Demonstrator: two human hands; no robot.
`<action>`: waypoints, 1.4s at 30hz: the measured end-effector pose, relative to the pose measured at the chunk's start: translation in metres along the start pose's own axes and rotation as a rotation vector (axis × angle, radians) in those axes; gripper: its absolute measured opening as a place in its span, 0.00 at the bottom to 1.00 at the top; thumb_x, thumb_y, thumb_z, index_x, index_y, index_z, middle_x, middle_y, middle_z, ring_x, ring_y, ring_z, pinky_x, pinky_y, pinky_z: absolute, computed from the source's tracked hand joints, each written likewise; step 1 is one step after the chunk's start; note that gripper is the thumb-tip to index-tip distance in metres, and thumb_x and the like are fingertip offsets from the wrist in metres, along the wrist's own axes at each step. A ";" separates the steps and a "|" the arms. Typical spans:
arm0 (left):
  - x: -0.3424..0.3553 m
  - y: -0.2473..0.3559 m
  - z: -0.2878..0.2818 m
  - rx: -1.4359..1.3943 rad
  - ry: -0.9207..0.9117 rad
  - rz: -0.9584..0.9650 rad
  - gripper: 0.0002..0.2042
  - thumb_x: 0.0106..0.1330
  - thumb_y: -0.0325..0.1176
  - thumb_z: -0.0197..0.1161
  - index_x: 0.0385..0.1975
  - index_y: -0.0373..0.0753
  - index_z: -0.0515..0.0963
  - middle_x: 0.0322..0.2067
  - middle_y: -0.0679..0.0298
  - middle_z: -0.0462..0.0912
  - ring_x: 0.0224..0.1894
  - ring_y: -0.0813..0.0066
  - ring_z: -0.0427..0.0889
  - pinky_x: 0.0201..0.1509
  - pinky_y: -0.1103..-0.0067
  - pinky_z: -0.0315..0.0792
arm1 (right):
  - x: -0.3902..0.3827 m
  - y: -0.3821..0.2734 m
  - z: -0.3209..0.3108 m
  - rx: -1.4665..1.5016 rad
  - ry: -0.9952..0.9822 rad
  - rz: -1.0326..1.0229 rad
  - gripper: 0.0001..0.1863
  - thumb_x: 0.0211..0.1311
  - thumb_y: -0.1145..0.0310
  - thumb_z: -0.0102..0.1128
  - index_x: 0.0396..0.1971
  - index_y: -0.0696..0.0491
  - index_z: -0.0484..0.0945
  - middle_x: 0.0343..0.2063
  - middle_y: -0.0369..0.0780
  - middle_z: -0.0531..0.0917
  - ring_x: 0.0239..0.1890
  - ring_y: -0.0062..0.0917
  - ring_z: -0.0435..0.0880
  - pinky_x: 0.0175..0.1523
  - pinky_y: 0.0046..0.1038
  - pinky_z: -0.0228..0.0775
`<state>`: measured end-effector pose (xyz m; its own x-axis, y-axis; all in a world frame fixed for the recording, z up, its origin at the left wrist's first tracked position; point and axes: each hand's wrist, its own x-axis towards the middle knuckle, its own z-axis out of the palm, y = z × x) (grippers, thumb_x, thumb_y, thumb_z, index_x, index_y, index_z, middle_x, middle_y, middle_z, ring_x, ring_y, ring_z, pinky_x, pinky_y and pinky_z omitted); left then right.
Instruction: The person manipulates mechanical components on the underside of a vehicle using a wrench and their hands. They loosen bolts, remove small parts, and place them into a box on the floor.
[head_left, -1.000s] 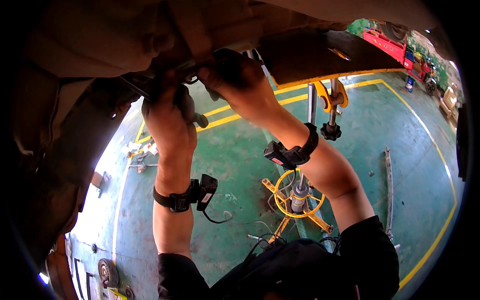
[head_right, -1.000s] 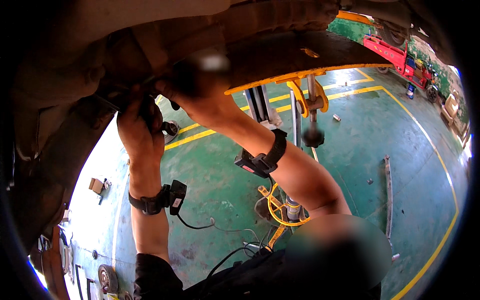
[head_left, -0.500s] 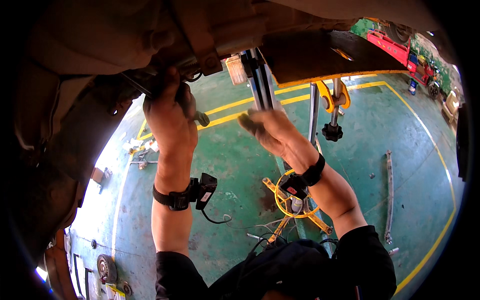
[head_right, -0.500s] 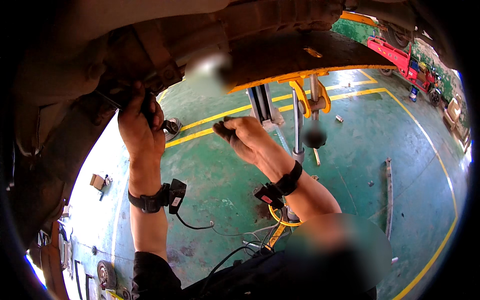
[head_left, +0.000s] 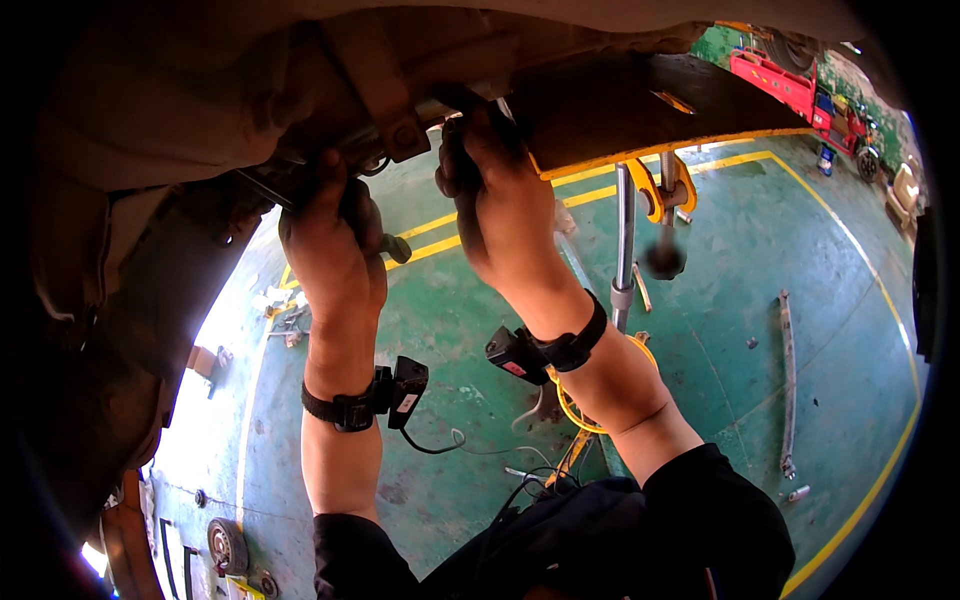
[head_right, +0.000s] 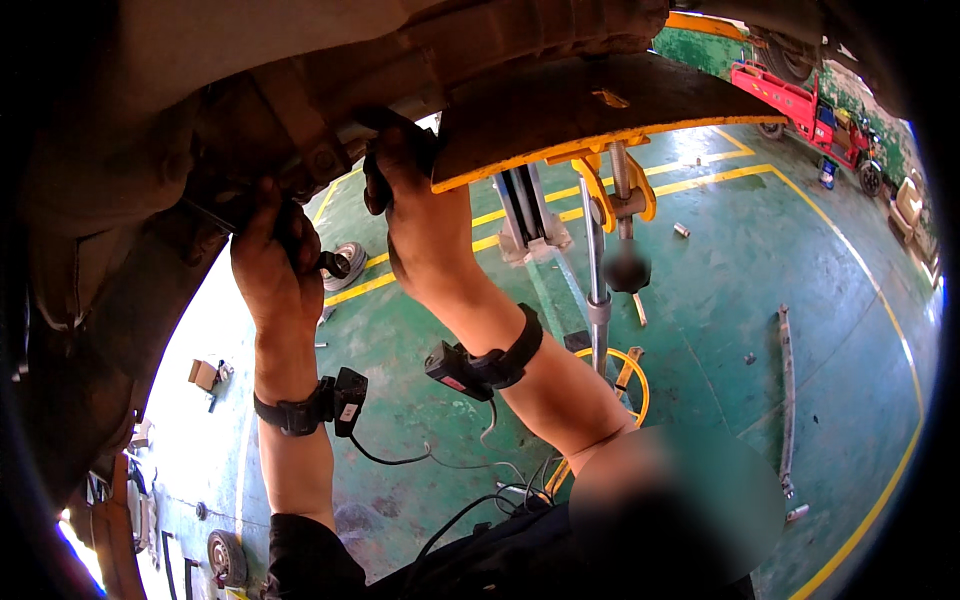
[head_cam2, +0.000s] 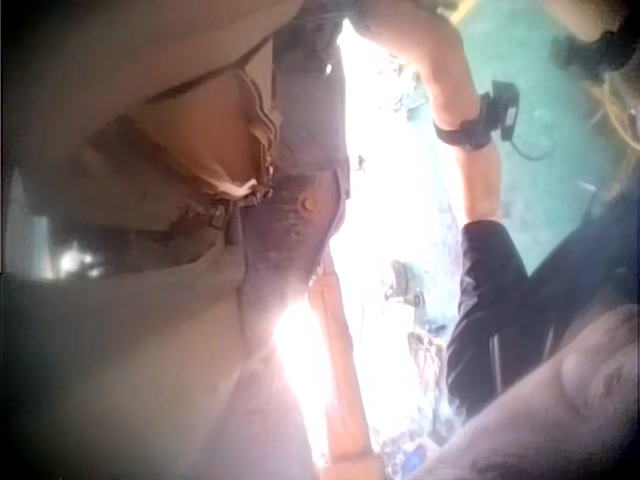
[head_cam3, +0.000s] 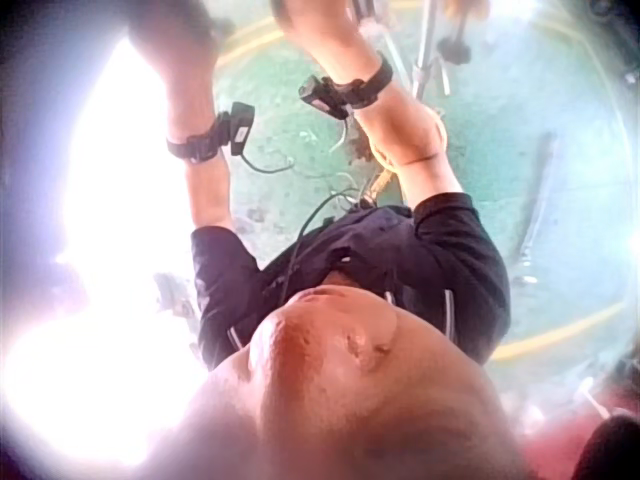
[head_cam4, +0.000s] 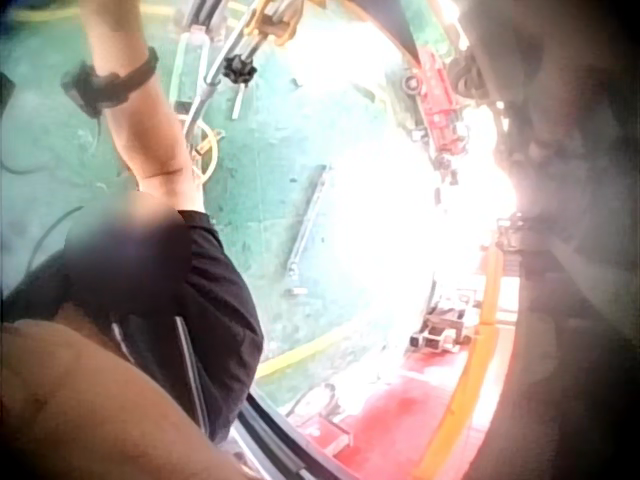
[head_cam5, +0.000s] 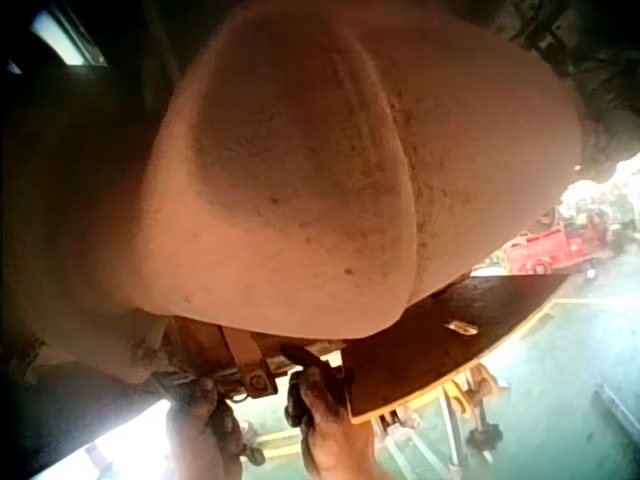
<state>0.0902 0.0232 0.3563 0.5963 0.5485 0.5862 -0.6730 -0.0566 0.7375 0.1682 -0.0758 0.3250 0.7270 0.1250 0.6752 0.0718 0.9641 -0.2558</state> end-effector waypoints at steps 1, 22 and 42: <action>0.000 0.000 0.000 0.002 -0.005 0.001 0.09 0.71 0.35 0.58 0.29 0.42 0.71 0.16 0.70 0.66 0.13 0.83 0.57 0.16 0.85 0.50 | -0.002 0.002 0.007 0.017 0.034 -0.042 0.12 0.71 0.69 0.52 0.49 0.58 0.77 0.23 0.31 0.70 0.24 0.15 0.65 0.30 0.21 0.56; 0.002 -0.004 -0.004 -0.012 -0.024 -0.019 0.08 0.71 0.34 0.57 0.29 0.42 0.71 0.15 0.71 0.64 0.14 0.84 0.58 0.16 0.85 0.50 | -0.004 0.013 0.010 0.015 0.070 -0.219 0.13 0.69 0.67 0.59 0.50 0.55 0.78 0.34 0.32 0.78 0.36 0.16 0.74 0.45 0.20 0.65; 0.003 -0.005 -0.002 -0.090 -0.026 -0.051 0.10 0.68 0.32 0.62 0.24 0.39 0.73 0.15 0.71 0.68 0.14 0.84 0.60 0.17 0.84 0.50 | -0.006 0.003 0.011 -0.123 0.112 -0.151 0.05 0.67 0.65 0.56 0.33 0.48 0.78 0.25 0.29 0.75 0.26 0.15 0.69 0.33 0.20 0.57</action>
<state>0.0943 0.0264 0.3533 0.6414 0.5267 0.5579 -0.6774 0.0471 0.7341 0.1563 -0.0708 0.3279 0.7726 -0.0520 0.6327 0.2632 0.9332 -0.2446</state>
